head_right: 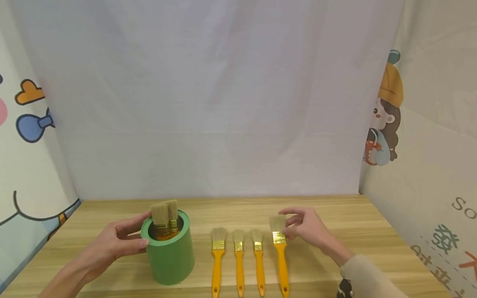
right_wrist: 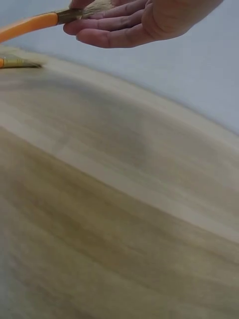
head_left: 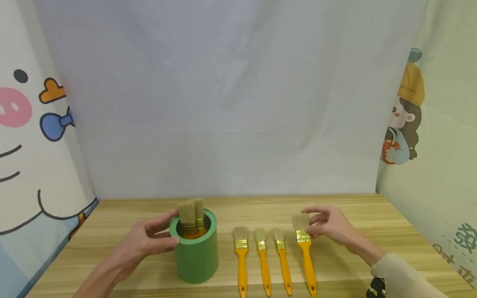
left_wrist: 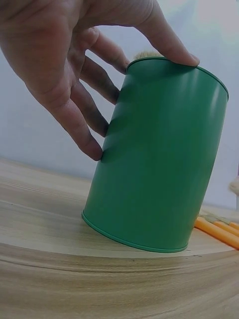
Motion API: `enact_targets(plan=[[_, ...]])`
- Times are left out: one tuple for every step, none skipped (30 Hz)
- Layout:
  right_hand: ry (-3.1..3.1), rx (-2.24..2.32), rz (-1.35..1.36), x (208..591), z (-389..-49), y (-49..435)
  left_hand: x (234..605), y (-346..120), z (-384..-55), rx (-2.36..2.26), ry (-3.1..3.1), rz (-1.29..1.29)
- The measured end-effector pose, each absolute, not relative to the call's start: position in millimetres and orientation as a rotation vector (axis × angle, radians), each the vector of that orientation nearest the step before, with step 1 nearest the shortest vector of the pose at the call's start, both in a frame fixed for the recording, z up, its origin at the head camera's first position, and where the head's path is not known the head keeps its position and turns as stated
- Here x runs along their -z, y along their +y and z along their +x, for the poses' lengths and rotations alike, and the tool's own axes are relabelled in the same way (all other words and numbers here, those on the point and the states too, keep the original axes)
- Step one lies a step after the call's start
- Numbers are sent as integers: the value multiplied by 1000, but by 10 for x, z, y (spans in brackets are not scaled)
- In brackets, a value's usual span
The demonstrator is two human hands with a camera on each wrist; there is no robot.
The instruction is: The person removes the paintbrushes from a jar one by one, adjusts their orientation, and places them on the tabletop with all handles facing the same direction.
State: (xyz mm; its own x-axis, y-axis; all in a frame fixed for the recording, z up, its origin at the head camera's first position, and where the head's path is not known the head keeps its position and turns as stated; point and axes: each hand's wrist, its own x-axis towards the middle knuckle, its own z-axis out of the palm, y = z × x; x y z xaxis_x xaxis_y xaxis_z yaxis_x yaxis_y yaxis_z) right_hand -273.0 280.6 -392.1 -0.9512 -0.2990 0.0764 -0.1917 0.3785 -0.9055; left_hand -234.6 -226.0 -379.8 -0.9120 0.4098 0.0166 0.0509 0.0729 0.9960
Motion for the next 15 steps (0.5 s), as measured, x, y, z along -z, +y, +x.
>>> enact_targets(plan=[[2515, 1638, -447, 3938, -2736, 2811, 3797, -2259, -2345, -1917, 2085, 461], [2508, 1639, -444, 3957, -2744, 2817, 3796, -2258, -2344, -1917, 2086, 458], [2502, 1640, -445, 3976, -2752, 2824, 3795, -2257, -2342, -1916, 2086, 454], [2500, 1636, -445, 3992, -2758, 2829, 3794, -2256, -2341, -1916, 2086, 452], [2498, 1634, -445, 4008, -2765, 2835, 3793, -2256, -2341, -1916, 2087, 450], [2497, 1630, -444, 4022, -2770, 2840, 3793, -2255, -2341, -1917, 2086, 449], [2495, 1629, -442, 4035, -2775, 2844, 3793, -2256, -2341, -1916, 2086, 450], [2495, 1625, -444, 4046, -2779, 2848, 3793, -2256, -2341, -1917, 2085, 451], [2494, 1622, -446, 4055, -2781, 2851, 3794, -2257, -2341, -1917, 2086, 452], [2492, 1620, -444, 4063, -2783, 2852, 3794, -2258, -2341, -1918, 2085, 454], [2489, 1621, -443, 4073, -2786, 2855, 3794, -2258, -2341, -1917, 2086, 456], [2486, 1619, -445, 4084, -2790, 2858, 3794, -2259, -2340, -1916, 2086, 457], [2481, 1621, -444, 4095, -2794, 2863, 3793, -2258, -2340, -1915, 2086, 459], [2479, 1618, -451, 4108, -2800, 2870, 3792, -2258, -2341, -1916, 2087, 459], [2483, 1613, -452, 4122, -2807, 2875, 3792, -2257, -2341, -1916, 2087, 459]])
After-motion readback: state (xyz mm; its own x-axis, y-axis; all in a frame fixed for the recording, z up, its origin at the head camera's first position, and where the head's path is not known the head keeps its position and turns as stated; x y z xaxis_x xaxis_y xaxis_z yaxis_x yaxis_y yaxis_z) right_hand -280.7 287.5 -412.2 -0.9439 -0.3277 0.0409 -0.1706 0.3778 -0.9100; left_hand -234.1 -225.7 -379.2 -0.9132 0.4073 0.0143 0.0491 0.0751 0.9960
